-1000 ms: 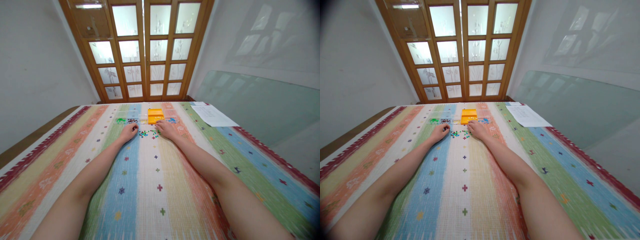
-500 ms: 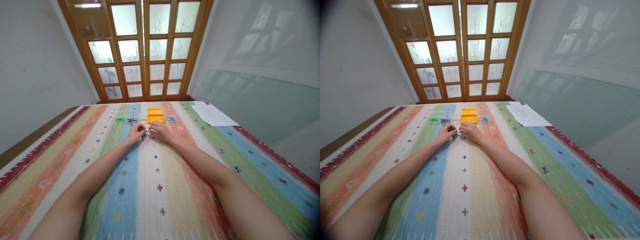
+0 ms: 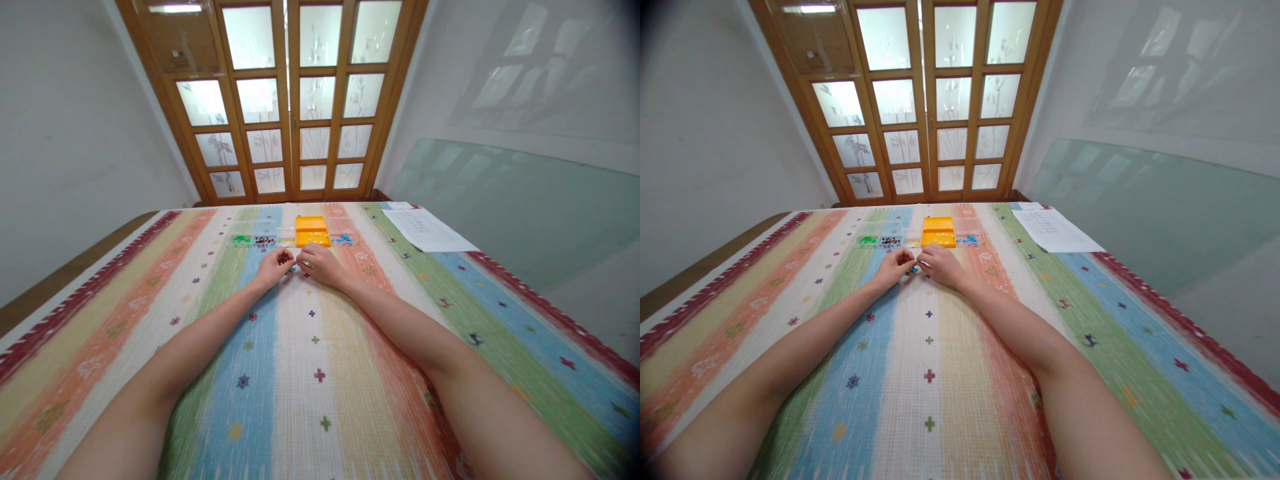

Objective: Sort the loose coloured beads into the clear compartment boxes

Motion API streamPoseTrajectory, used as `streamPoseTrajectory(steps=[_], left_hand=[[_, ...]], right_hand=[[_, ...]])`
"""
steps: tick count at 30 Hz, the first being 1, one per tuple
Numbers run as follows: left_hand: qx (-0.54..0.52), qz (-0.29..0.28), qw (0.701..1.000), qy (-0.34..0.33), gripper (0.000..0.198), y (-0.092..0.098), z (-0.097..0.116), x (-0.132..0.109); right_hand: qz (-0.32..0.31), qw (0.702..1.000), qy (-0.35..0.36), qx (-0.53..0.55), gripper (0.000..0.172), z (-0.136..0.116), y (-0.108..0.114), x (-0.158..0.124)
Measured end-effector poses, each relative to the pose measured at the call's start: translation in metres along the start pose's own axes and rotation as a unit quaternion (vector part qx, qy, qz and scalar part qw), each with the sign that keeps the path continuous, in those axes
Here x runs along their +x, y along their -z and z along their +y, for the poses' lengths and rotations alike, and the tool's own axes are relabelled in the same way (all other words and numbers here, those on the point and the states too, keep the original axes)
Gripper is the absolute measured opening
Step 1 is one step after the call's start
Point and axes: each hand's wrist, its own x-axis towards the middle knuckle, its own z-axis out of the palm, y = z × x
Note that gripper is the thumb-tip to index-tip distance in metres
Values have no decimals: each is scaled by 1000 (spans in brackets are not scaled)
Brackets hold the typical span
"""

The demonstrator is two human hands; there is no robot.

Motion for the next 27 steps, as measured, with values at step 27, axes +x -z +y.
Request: streamPoseTrajectory(steps=[27], left_hand=[[258,-168,949,-75,20,69,-8,1]], right_hand=[[150,914,-370,-76,22,108,25,-38]])
